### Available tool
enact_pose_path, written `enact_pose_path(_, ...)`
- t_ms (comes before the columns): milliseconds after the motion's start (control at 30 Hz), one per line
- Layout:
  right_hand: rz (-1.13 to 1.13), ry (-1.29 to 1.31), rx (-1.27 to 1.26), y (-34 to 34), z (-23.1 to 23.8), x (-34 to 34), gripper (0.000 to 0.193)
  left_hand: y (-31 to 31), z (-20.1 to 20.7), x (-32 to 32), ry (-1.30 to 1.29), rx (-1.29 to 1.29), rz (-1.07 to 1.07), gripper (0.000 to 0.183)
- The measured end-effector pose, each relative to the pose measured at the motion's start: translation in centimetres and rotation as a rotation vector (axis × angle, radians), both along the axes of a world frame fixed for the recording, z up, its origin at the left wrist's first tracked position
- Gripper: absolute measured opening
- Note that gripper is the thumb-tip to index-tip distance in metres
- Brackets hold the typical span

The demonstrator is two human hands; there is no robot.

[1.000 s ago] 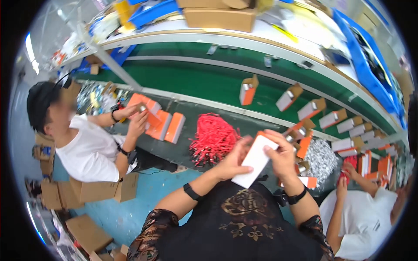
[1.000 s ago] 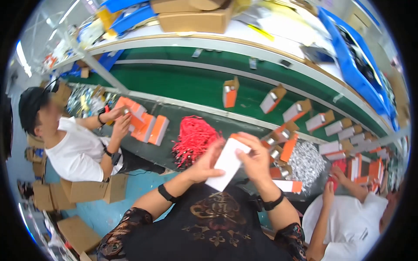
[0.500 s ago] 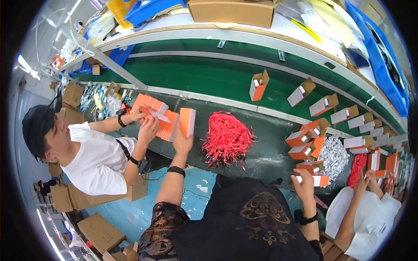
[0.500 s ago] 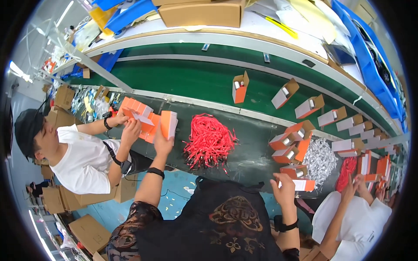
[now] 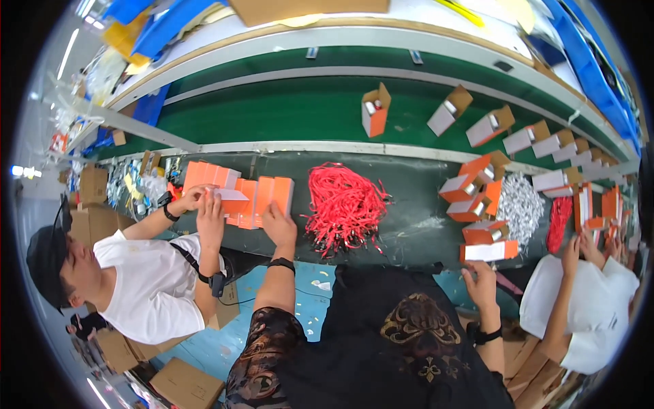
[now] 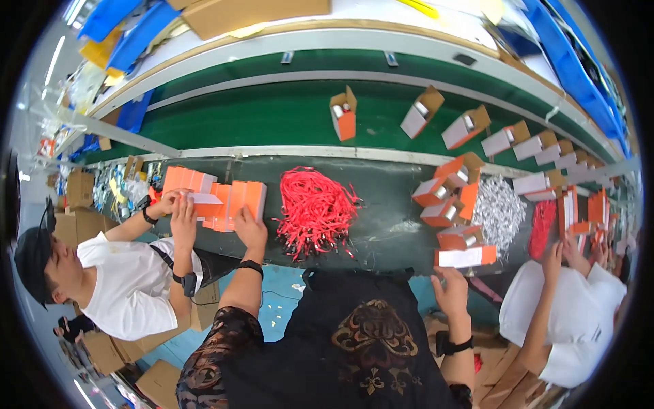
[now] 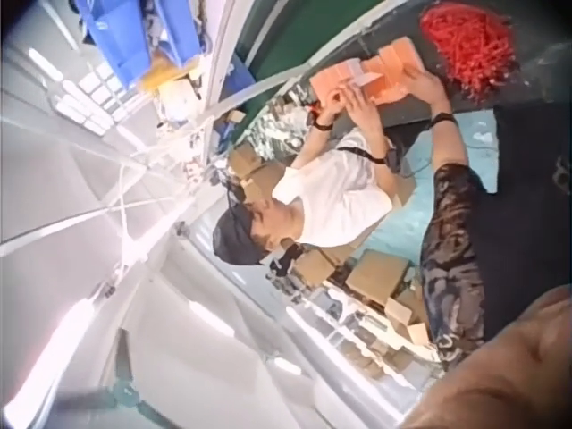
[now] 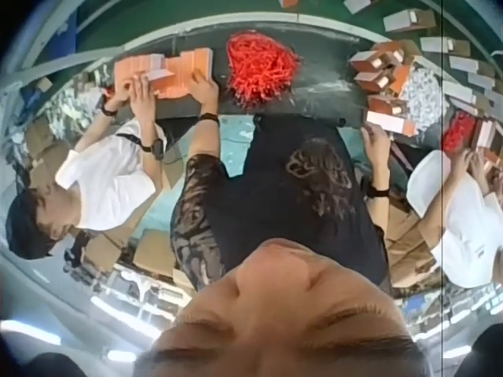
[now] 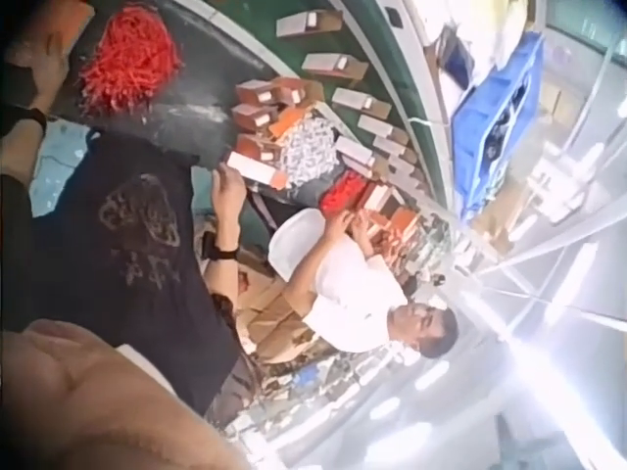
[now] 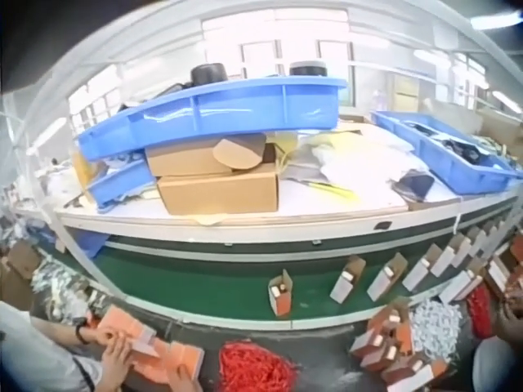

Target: The person picks up a red lanyard, attaches a white plastic clip to it, and places the assembly into an orange box before folding the box closed.

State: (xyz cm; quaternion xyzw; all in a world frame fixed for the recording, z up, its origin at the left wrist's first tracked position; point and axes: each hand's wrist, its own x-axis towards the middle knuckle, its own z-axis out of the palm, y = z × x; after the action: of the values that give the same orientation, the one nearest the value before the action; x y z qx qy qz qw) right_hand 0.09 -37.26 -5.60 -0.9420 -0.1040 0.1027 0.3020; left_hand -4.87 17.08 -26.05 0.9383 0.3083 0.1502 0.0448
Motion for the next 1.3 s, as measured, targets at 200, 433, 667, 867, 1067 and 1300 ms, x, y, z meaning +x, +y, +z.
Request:
enact_pose_path(200, -0.034, 0.048, 0.010, -0.1, -0.1, -0.3, 0.023, -2.6, 3.8, 2.6, -0.045, 0.142, 0.030, 0.053)
enact_pose_path(433, 0.014, 0.057, 0.013, -0.2, -0.6, 0.0, 0.022, -9.4, 4.7, 7.7, 0.040, -0.428, -0.277, 0.032)
enact_pose_path(667, 0.014, -0.023, 0.041, -1.3, -1.2, -0.2, 0.022, -10.2, 4.7, 8.4, 0.283, -0.048, -0.505, 0.036)
enact_pose_path(867, -0.057, 0.076, 0.050, -2.9, -2.0, -0.6, 0.021, -8.7, 9.3, 7.8, 0.044, -0.649, -0.248, 0.027)
enact_pose_path(1067, 0.026, 0.030, 0.090, -3.2, -3.2, 0.5, 0.020, -10.0, 24.3, 4.7, -0.308, -1.366, -0.313, 0.011)
enact_pose_path(1300, 0.243, -0.081, 0.137, 0.1, -1.0, 4.1, 0.022, -13.0, 35.7, 2.9, -0.463, -1.283, -0.527, 0.012)
